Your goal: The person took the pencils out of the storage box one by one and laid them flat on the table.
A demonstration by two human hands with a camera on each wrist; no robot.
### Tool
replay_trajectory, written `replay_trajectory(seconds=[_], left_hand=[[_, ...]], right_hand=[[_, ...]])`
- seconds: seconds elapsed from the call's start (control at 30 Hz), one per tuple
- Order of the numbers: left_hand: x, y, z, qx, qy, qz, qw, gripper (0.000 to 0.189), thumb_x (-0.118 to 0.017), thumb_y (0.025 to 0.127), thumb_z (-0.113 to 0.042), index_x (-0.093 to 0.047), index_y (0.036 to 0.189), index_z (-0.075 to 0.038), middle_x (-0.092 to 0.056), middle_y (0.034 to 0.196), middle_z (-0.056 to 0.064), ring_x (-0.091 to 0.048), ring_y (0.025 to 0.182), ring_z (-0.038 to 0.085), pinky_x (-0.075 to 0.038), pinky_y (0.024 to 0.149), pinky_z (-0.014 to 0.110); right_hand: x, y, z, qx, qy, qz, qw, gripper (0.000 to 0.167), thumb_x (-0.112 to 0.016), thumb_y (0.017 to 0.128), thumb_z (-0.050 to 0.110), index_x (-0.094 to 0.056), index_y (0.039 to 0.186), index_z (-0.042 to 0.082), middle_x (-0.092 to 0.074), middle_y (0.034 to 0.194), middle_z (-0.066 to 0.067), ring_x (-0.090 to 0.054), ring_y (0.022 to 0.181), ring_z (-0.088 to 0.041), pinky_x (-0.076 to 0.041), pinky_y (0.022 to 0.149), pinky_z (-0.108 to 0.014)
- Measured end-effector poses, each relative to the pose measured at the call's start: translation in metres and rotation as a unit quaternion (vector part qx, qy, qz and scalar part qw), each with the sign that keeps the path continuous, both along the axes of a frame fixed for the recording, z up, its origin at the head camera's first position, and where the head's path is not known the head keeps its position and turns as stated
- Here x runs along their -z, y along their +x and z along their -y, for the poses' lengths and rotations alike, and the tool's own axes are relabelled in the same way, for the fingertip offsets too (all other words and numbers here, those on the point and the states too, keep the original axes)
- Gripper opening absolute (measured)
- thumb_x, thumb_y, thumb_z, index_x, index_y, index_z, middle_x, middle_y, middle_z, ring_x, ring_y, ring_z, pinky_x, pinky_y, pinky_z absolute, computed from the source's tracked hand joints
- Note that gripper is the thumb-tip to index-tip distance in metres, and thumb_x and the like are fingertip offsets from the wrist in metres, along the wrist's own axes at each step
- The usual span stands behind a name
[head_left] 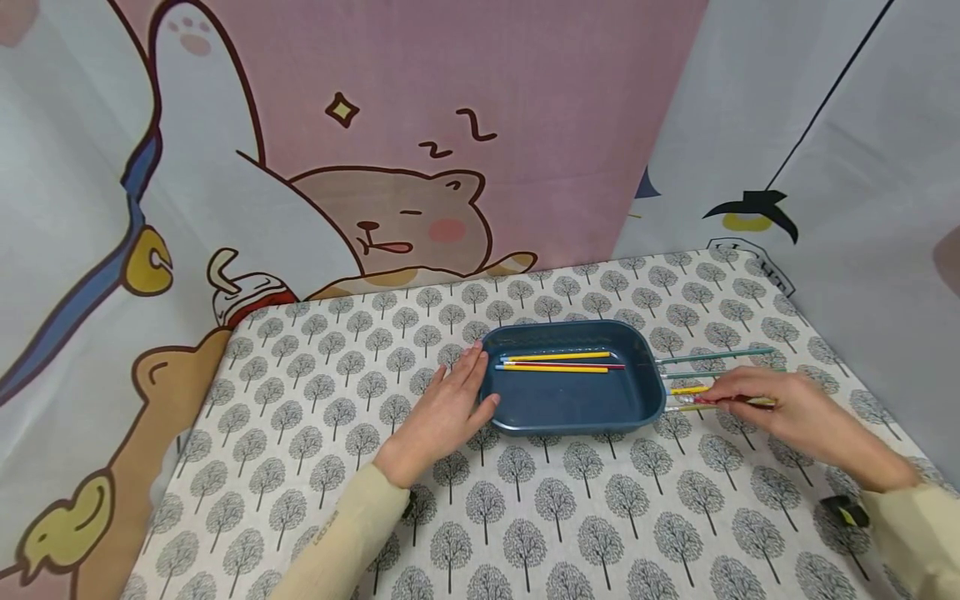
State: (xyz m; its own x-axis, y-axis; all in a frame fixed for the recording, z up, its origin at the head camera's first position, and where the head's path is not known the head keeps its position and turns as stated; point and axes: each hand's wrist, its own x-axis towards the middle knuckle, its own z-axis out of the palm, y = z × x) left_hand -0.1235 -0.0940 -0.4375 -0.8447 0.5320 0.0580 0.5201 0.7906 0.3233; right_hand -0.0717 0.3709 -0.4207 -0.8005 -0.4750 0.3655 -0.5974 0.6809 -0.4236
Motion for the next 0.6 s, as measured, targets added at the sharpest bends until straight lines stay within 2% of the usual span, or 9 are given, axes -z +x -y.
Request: replay_trajectory(seconds=[0.07, 0.23, 0.4, 0.6], left_hand=[[0.0, 0.0, 0.0, -0.001, -0.001, 0.0, 1.0, 0.072, -0.044, 0.11, -0.045, -0.024, 0.162, 0.0, -0.011, 0.171, 0.011, -0.016, 0.157, 0.026, -0.022, 0.124, 0.058], [0.0, 0.0, 0.0, -0.001, -0.001, -0.001, 1.0, 0.072, -0.044, 0.11, -0.045, -0.024, 0.162, 0.0, -0.011, 0.171, 0.011, -0.016, 0.157, 0.027, -0.022, 0.124, 0.058], [0.001, 0.0, 0.0, 0.0, 0.001, -0.004, 1.0, 0.071, -0.045, 0.11, -0.044, -0.025, 0.162, 0.0, -0.012, 0.172, 0.012, -0.019, 0.157, 0.028, -0.023, 0.124, 0.059], [0.001, 0.0, 0.0, -0.001, 0.005, 0.0, 1.0, 0.071, -0.047, 0.11, -0.042, -0.024, 0.162, 0.0, -0.011, 0.171, 0.011, -0.017, 0.157, 0.026, -0.023, 0.124, 0.058]], right_hand=[[0.003, 0.0, -0.001, -0.01, -0.004, -0.001, 0.9999, 0.052, -0.081, 0.072, -0.015, -0.08, 0.109, 0.022, -0.073, 0.112, 0.008, -0.063, 0.089, 0.003, -0.047, 0.059, -0.011], [0.01, 0.001, -0.002, -0.027, -0.008, 0.007, 0.9996, 0.055, -0.08, 0.073, -0.017, -0.08, 0.111, 0.023, -0.073, 0.111, 0.005, -0.064, 0.096, 0.002, -0.051, 0.07, -0.01], [0.017, 0.0, -0.003, -0.034, -0.018, 0.024, 0.999, 0.055, -0.079, 0.074, -0.019, -0.08, 0.111, 0.022, -0.073, 0.11, 0.006, -0.064, 0.094, 0.001, -0.05, 0.069, -0.011], [0.024, -0.001, -0.005, -0.035, -0.003, 0.014, 0.9993, 0.055, -0.081, 0.073, -0.018, -0.08, 0.11, 0.023, -0.072, 0.109, 0.008, -0.064, 0.095, 0.001, -0.05, 0.075, -0.008]])
